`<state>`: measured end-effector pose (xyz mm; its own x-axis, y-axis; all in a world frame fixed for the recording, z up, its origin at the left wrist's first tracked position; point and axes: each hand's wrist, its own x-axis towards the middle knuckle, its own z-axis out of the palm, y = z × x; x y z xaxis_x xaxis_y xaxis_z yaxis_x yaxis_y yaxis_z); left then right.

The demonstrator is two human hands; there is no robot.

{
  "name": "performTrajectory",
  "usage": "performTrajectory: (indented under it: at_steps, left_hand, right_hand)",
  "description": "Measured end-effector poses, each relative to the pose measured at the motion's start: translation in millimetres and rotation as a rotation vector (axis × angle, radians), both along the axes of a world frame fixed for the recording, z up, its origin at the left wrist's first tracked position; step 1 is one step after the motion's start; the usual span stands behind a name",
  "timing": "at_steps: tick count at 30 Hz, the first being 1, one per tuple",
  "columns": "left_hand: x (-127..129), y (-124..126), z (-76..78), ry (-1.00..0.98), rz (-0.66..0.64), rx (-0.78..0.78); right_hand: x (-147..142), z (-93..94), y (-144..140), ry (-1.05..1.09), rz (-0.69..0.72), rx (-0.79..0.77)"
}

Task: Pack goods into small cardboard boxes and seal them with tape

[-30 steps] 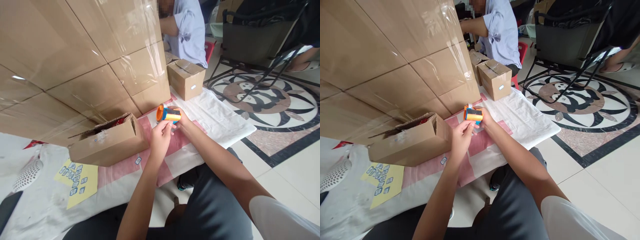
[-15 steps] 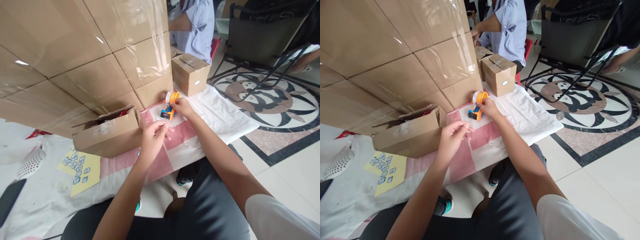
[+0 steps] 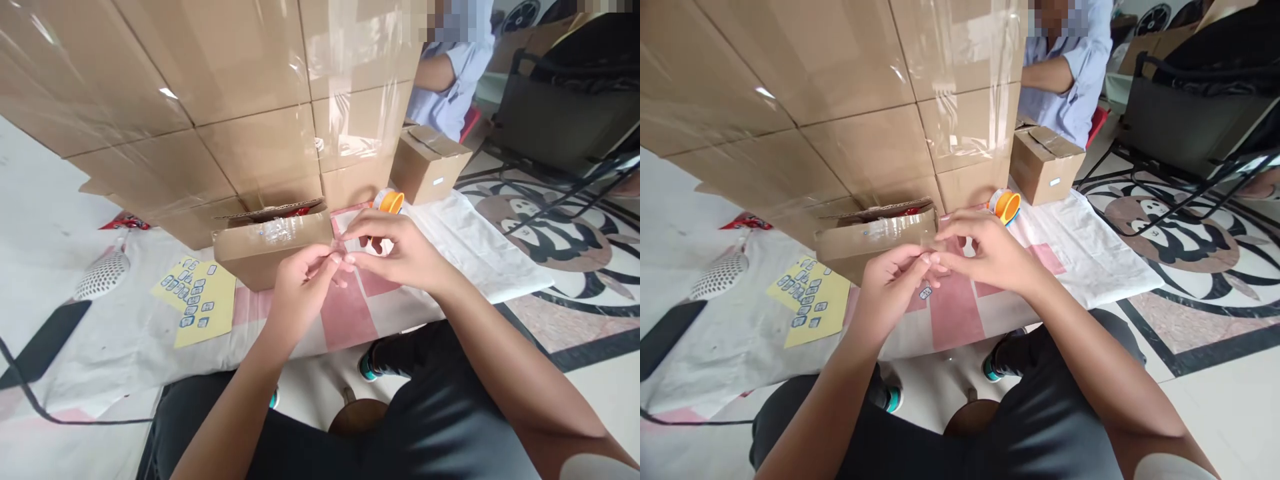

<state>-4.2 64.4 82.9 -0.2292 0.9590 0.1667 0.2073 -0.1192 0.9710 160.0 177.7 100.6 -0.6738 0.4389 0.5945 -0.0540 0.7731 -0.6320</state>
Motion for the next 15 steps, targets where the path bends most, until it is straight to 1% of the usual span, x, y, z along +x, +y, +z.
performTrajectory:
  at_steps: [4,7,10,13,15]
  left_hand:
    - [0.3,-7.9,8.1,-0.035,-0.033,0.032]
    - [-0.1,-11.2,11.9,-0.103,-0.074,0.052]
    - [-3.8,-11.8,13.3,-0.178,-0.094,0.007]
    - [-13.4,-11.2,13.1,-0.214,-0.119,-0.063]
    - [-25.3,-10.6,13.0,-0.225,-0.14,-0.115]
  right_hand:
    - [-11.6,7.5,-12.0,-0.053,0.03,0.074]
    - [-13.6,19.3,-18.5,-0.08,-0.021,0.078]
    - [-16.3,35.0,-19.8,-0.133,-0.046,0.08]
    - [-24.1,51.3,-15.4,-0.262,0.011,0.069]
    - [-33.3,59.8,-11.0,-0.331,0.047,0.064]
